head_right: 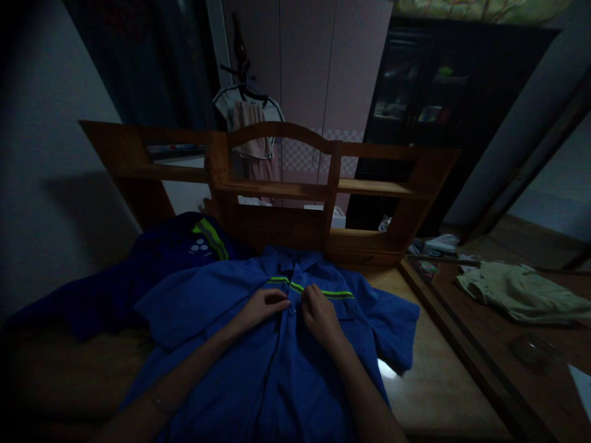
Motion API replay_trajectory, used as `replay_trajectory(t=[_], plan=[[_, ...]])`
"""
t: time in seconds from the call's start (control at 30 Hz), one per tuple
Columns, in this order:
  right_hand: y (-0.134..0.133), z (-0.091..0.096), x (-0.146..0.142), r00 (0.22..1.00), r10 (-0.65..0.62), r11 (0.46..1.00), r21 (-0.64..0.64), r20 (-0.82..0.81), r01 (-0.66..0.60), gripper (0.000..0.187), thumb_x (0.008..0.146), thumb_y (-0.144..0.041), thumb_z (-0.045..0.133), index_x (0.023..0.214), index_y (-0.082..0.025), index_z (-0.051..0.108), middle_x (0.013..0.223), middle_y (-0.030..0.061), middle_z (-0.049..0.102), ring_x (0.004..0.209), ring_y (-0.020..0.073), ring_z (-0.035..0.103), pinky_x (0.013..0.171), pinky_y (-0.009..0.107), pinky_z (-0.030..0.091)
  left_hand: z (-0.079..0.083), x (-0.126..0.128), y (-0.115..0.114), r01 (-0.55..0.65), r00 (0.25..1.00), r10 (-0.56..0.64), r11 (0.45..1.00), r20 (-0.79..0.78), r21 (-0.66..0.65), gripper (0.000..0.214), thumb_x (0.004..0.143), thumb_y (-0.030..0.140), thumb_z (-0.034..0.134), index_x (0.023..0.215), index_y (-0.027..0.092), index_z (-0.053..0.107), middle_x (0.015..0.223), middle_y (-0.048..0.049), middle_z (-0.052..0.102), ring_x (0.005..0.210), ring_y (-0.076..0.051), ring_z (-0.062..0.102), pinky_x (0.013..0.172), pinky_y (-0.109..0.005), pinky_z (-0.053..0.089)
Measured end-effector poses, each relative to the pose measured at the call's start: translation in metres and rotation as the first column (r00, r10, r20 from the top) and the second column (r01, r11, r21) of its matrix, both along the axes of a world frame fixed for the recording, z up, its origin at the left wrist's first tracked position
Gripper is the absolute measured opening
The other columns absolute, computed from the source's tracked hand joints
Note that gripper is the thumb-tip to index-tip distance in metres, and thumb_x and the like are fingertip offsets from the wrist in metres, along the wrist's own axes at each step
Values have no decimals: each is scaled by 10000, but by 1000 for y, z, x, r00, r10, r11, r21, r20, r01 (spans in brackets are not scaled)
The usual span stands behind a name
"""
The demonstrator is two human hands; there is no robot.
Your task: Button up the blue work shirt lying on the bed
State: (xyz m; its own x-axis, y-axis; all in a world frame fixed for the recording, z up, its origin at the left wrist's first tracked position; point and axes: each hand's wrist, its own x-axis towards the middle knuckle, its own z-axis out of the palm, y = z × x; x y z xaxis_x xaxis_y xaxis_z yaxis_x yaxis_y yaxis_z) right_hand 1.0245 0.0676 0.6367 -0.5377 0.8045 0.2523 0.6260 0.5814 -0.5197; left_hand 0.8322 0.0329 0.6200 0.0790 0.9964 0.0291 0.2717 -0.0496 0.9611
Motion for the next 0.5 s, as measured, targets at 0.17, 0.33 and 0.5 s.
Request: replay_trajectory(t=[0.17,0.33,0.5], plan=[[18,11,60,922,-385,921,73,43,382,276,880,-245,408,1131,-150,475,1157,159,497,957,262,579,792,367,445,33,-67,-14,-188,726,389,905,-567,381,532,755,510,643,1225,270,582,1439,-80,403,1258,-327,431,1037,-466,353],[38,1,164,725,-573,776,-31,383,630,764,760,-564,577,1325,-92,373,1241,242,476,1064,374,563,776,419,462,33,-145,-22,-341,372,344,915,-862,218,960,660,619,671,1421,144,328,1349,-235,443,1184,-405,487,888,-469,451],[40,-22,185,790,-483,832,-84,378,548,609,741,-529,604,1147,-85,508,1136,229,567,1003,335,605,748,362,461,20,-146,-15,-309,403,279,938,-871,158,421,817,401,577,1174,178,559,1119,-133,636,1040,-293,605,848,-353,455]])
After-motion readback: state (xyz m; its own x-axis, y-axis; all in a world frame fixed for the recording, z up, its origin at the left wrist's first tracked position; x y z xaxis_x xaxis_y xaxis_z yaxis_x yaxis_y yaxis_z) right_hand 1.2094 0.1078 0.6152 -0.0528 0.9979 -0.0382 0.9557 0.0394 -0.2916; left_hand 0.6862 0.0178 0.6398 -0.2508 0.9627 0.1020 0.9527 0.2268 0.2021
